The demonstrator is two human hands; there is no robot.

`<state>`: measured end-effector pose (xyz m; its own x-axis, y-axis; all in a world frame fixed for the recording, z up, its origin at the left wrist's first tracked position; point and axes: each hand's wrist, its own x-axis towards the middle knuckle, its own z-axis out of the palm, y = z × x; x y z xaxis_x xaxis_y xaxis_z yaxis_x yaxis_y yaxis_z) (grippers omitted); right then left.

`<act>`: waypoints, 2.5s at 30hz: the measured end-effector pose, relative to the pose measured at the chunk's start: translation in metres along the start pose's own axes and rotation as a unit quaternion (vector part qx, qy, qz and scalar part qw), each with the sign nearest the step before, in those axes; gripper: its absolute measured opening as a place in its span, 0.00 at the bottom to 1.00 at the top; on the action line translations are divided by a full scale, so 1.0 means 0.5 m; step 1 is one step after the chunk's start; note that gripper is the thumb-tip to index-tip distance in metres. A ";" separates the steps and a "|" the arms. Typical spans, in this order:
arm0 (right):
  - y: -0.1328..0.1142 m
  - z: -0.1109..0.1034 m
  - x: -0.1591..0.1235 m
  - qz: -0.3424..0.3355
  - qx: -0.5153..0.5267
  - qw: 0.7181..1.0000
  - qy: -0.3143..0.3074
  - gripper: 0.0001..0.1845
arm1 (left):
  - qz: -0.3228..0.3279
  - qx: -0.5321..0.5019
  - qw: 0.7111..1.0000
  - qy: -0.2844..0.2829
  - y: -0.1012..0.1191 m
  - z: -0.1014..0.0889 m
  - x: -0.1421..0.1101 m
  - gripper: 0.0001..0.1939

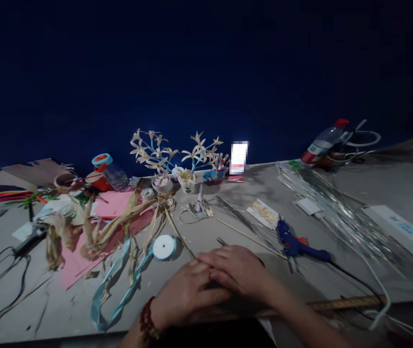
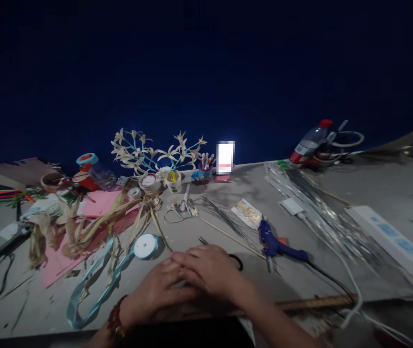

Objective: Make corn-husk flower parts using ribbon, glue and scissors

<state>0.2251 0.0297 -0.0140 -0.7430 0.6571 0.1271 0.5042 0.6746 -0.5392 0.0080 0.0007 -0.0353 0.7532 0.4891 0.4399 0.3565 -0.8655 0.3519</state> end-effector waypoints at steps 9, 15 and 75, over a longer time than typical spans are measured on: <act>0.237 -0.170 -0.039 0.180 -0.036 0.953 0.241 0.17 | -0.178 -0.060 0.976 0.109 -0.041 0.005 -0.096 0.21; 0.401 -0.257 0.043 0.254 0.001 0.881 0.399 0.21 | -0.178 -0.167 0.969 0.046 -0.010 0.077 -0.065 0.12; 0.656 -0.348 0.178 0.249 -0.079 0.905 0.337 0.25 | -0.175 -0.178 0.968 0.010 -0.099 0.169 -0.074 0.21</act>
<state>0.4009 0.3678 -0.0346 0.0038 0.9128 0.4084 0.7990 0.2428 -0.5501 0.0090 0.0164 -0.1387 0.6088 0.7509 0.2558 0.3725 -0.5553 0.7435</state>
